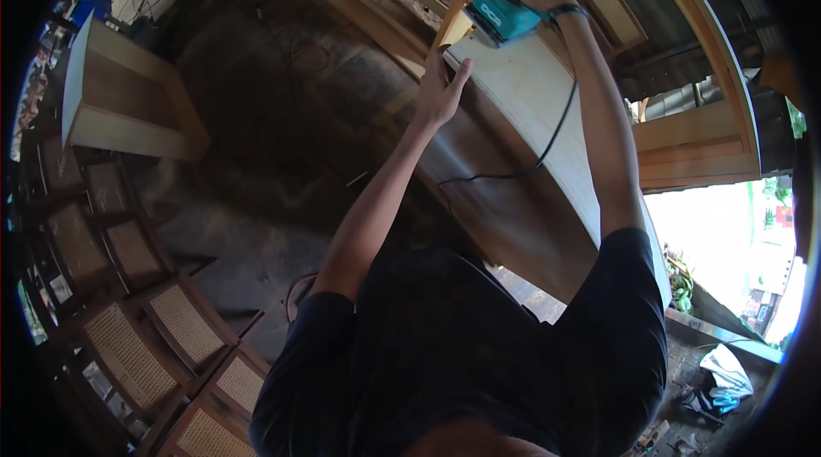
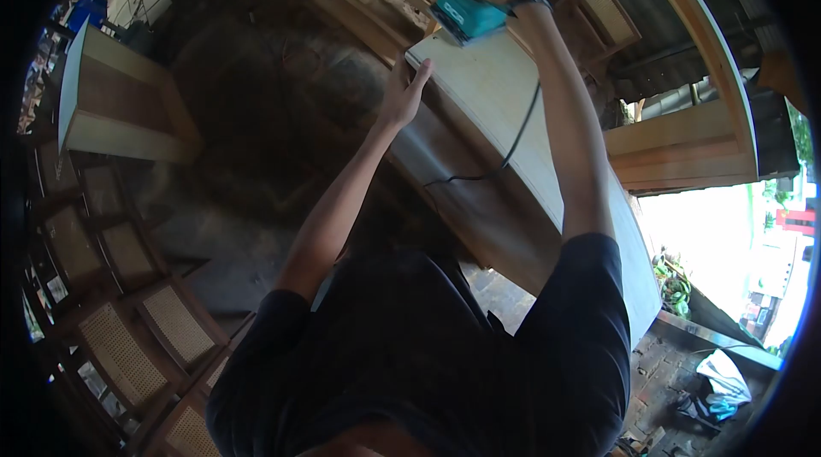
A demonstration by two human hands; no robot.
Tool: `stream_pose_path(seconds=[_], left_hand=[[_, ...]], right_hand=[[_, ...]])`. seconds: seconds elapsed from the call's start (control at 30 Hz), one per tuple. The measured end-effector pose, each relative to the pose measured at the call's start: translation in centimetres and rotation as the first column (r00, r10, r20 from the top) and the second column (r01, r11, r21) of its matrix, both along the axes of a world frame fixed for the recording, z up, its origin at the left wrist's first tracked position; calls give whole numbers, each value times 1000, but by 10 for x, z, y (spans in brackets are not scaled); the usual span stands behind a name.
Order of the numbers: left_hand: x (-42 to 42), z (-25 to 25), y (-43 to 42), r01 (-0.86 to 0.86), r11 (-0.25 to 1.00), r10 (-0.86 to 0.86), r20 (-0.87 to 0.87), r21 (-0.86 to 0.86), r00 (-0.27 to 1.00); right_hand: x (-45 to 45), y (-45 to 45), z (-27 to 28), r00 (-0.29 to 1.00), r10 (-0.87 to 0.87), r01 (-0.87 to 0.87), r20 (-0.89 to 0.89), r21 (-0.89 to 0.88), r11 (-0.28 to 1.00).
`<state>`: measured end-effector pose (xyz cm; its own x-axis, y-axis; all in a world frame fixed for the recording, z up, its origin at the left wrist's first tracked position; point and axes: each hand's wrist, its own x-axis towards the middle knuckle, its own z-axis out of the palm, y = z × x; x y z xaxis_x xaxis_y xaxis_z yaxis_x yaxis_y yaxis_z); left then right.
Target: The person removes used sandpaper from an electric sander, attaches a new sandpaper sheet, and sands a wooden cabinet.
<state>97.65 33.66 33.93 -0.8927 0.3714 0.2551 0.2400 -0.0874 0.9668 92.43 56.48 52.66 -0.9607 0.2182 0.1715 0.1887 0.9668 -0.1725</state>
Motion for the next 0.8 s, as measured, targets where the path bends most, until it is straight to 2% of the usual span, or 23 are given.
stream_pose_path(seconds=[0.03, 0.07, 0.1, 0.13, 0.2, 0.23, 0.27, 0.3, 0.37, 0.47, 0.5, 0.53, 0.6, 0.7, 0.8], left_hand=[[-1, -3, -2, 53, 998, -52, -11, 40, 999], [0, -5, -5, 102, 992, -101, -23, 80, 995], [1, 3, -9, 103, 991, -102, -25, 80, 995], [4, 17, -14, 142, 987, -146, 45, 81, 988], [4, 20, -18, 178, 980, -188, 117, 91, 975], [2, 12, -15, 165, 984, -172, 127, 69, 977], [0, 3, -13, 149, 988, -154, 136, 46, 979], [2, 6, -15, 143, 989, -148, 141, 49, 979], [8, 12, -17, 185, 947, -226, 138, 261, 964], [9, -10, -12, 183, 925, -241, 140, 333, 960], [11, -9, -12, 190, 923, -248, 142, 334, 958], [11, -6, -13, 194, 927, -257, 167, 321, 952], [11, -6, -14, 196, 930, -263, 192, 311, 945], [11, -13, -14, 148, 961, -185, 144, 235, 972], [10, -14, -14, 141, 957, -165, 79, 254, 983]], right_hand=[[-10, -7, 3, 997, -2, 6, 75, -49, 999], [4, -38, 26, 994, -49, 47, 93, 29, 998], [8, -37, 26, 995, -50, 47, 92, 30, 998], [13, -33, 25, 967, 242, -252, -73, -168, 953], [19, -33, 18, 836, 474, -543, -276, -296, 786], [23, -38, 14, 948, 293, -311, -120, -172, 935], [26, -41, 11, 998, 69, -69, 1, -4, 998], [34, -42, 13, 995, 96, -97, -26, -17, 995], [28, -41, 11, 994, 104, -104, -18, -8, 995], [12, -29, -7, 997, 37, -34, -62, 34, 999], [32, -64, 34, 996, -32, 31, 89, 14, 999], [32, -55, 24, 995, -37, 36, 88, 16, 999], [30, -46, 7, 996, 79, -80, -40, -39, 996], [57, -55, 19, 996, 83, -81, 40, -64, 995], [52, -61, 13, 997, 76, -77, -11, -60, 995]])
